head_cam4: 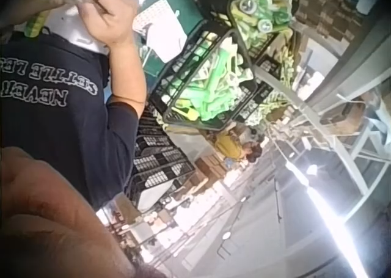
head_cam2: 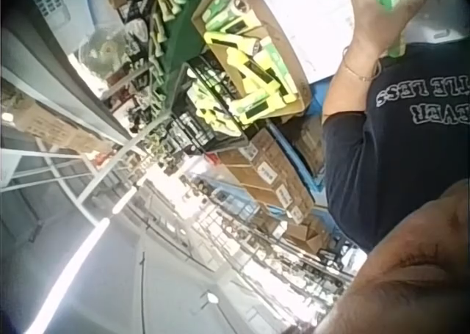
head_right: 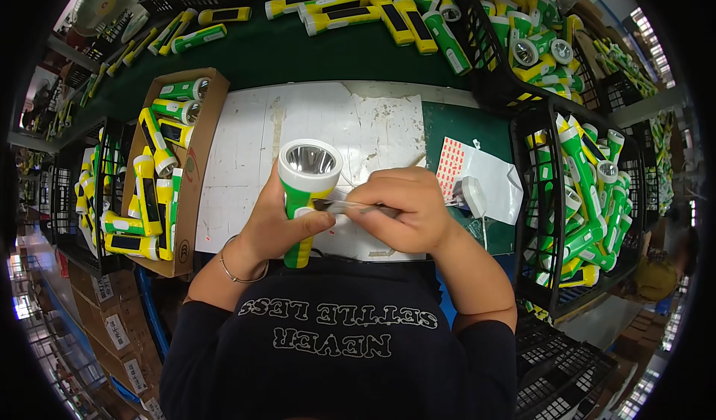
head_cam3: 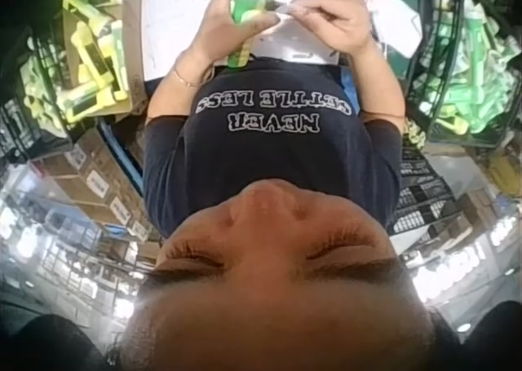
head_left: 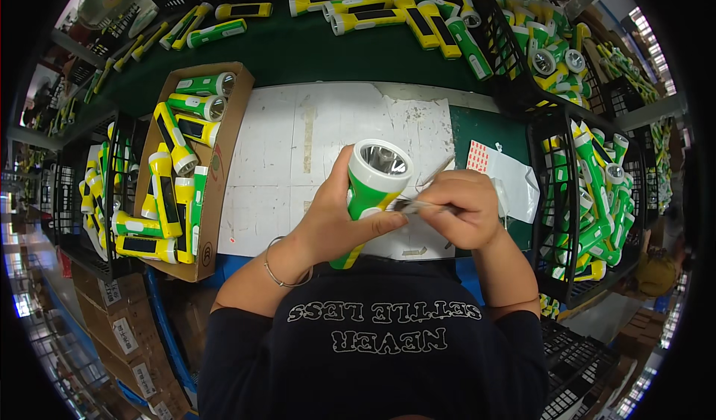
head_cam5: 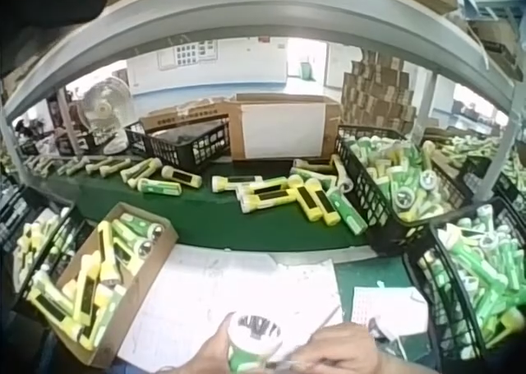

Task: Assemble, test, and apply labels to hand-held flashlights on a factory production line.

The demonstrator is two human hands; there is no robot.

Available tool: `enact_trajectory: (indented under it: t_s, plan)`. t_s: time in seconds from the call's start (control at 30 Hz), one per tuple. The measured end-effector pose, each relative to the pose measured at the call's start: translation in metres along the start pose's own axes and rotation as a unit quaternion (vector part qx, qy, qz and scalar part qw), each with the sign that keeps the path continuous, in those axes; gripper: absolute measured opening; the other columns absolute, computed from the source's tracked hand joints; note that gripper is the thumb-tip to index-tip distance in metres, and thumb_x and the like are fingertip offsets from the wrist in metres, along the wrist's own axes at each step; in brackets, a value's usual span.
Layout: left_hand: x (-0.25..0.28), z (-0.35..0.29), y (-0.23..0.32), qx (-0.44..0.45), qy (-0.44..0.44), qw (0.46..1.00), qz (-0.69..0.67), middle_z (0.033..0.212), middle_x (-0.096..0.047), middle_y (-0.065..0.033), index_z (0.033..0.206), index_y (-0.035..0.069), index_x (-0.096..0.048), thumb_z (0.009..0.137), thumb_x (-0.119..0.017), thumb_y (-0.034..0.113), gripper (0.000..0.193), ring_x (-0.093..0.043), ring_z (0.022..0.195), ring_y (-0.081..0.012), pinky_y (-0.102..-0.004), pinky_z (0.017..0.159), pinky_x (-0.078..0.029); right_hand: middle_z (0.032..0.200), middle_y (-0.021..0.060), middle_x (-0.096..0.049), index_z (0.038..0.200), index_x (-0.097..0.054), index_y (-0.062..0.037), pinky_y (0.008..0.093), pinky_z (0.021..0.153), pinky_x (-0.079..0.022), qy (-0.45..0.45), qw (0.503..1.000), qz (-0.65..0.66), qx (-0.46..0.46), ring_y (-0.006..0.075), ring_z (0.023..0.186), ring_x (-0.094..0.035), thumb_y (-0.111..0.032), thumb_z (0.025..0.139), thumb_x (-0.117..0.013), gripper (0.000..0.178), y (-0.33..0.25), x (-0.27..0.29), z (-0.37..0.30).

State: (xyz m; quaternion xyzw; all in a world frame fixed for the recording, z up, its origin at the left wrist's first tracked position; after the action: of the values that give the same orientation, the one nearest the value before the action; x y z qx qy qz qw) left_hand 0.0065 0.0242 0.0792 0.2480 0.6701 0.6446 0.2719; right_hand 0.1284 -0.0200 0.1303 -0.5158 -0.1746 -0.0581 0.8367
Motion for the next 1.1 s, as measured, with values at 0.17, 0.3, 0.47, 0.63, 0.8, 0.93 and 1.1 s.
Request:
enact_trajectory:
  t_s: [0.17, 0.3, 0.47, 0.63, 0.8, 0.93, 1.1]
  plan:
    - [0.009, 0.002, -0.01, 0.026, 0.017, 0.999, 0.008, 0.103, -0.053, -0.007, 0.122, 0.005, -0.035, 0.077, -0.072, 0.025, 0.062, -0.053, 0.091, -0.0145, -0.0289, 0.08, -0.045, 0.072, 0.0078, -0.059, 0.084, -0.065, -0.0046, 0.0247, 0.053, -0.043, 0.155, 0.955, -0.194, -0.164, 0.0177, 0.061, -0.058, -0.016, 0.077, -0.065, 0.013, 0.047, 0.045, -0.015]
    - [0.003, 0.016, -0.038, 0.036, 0.038, 0.98, -0.191, 0.087, -0.05, -0.0068, 0.105, 0.004, -0.043, 0.089, -0.044, 0.053, 0.051, -0.049, 0.065, -0.0149, -0.0274, 0.062, -0.042, 0.088, 0.0086, -0.063, 0.099, -0.062, -0.0078, 0.032, 0.065, -0.05, 0.141, 0.916, -0.311, -0.208, 0.024, 0.078, -0.063, -0.032, 0.073, -0.07, 0.037, 0.055, 0.034, -0.03]
    - [-0.004, 0.036, -0.052, -0.009, 0.086, 0.943, -0.32, 0.089, -0.051, -0.0052, 0.102, 0.004, -0.048, 0.093, -0.027, 0.057, 0.058, -0.05, 0.076, -0.0166, -0.03, 0.073, -0.043, 0.086, 0.0093, -0.064, 0.107, -0.055, -0.0057, 0.0311, 0.071, -0.048, 0.028, 0.962, -0.007, -0.273, 0.0266, 0.079, -0.063, -0.05, 0.066, -0.073, 0.062, 0.067, -0.037, -0.037]
    - [-0.023, 0.04, -0.038, -0.044, 0.029, 0.96, -0.275, 0.119, -0.049, -0.0089, 0.136, 0.009, -0.031, 0.095, -0.027, 0.051, 0.059, -0.043, 0.116, -0.023, -0.0413, 0.099, -0.034, 0.082, 0.0086, -0.061, 0.102, -0.059, -0.0054, 0.0298, 0.069, -0.049, 0.102, 0.955, -0.176, -0.218, 0.0211, 0.076, -0.063, -0.043, 0.068, -0.072, 0.053, 0.033, 0.014, -0.062]
    - [-0.012, 0.042, -0.038, -0.011, -0.009, 0.963, -0.268, 0.123, -0.043, -0.004, 0.142, 0.016, -0.022, 0.096, -0.032, 0.045, 0.055, -0.04, 0.114, -0.0198, -0.0396, 0.094, -0.036, 0.085, 0.0112, -0.065, 0.093, -0.061, -0.0001, 0.0301, 0.069, -0.048, 0.481, 0.737, -0.381, -0.286, 0.0181, 0.077, -0.062, -0.039, 0.075, -0.067, 0.043, -0.056, 0.215, -0.156]
    - [-0.019, 0.047, -0.044, 0.027, -0.029, 0.96, -0.276, 0.12, -0.045, -0.0022, 0.14, 0.016, -0.026, 0.096, -0.037, 0.036, 0.05, -0.044, 0.109, -0.0178, -0.0365, 0.091, -0.039, 0.082, 0.0175, -0.065, 0.087, -0.062, -0.0016, 0.0429, 0.067, -0.049, 0.369, 0.451, -0.595, -0.553, 0.0331, 0.078, -0.062, -0.062, 0.071, -0.057, 0.062, -0.063, 0.302, -0.274]
    - [-0.014, 0.048, -0.051, 0.048, -0.031, 0.963, -0.263, 0.119, -0.047, -0.0013, 0.139, 0.016, -0.026, 0.095, -0.04, 0.032, 0.049, -0.047, 0.107, -0.0167, -0.0359, 0.09, -0.04, 0.093, 0.0136, -0.065, 0.112, -0.055, -0.0039, 0.0399, 0.07, -0.051, 0.259, 0.384, -0.571, -0.678, 0.0277, 0.082, -0.064, -0.055, 0.069, -0.064, 0.068, -0.058, 0.283, -0.3]
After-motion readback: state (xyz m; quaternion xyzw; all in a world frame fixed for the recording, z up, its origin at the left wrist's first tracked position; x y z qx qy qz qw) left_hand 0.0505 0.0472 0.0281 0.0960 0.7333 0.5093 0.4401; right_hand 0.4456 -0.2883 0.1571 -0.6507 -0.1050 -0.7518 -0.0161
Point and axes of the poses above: each hand's wrist, its own z-axis towards the middle knuckle, its own x-axis out of the back of the hand, y = z × x, the point moved 9 cm from there along z, towards the middle knuckle
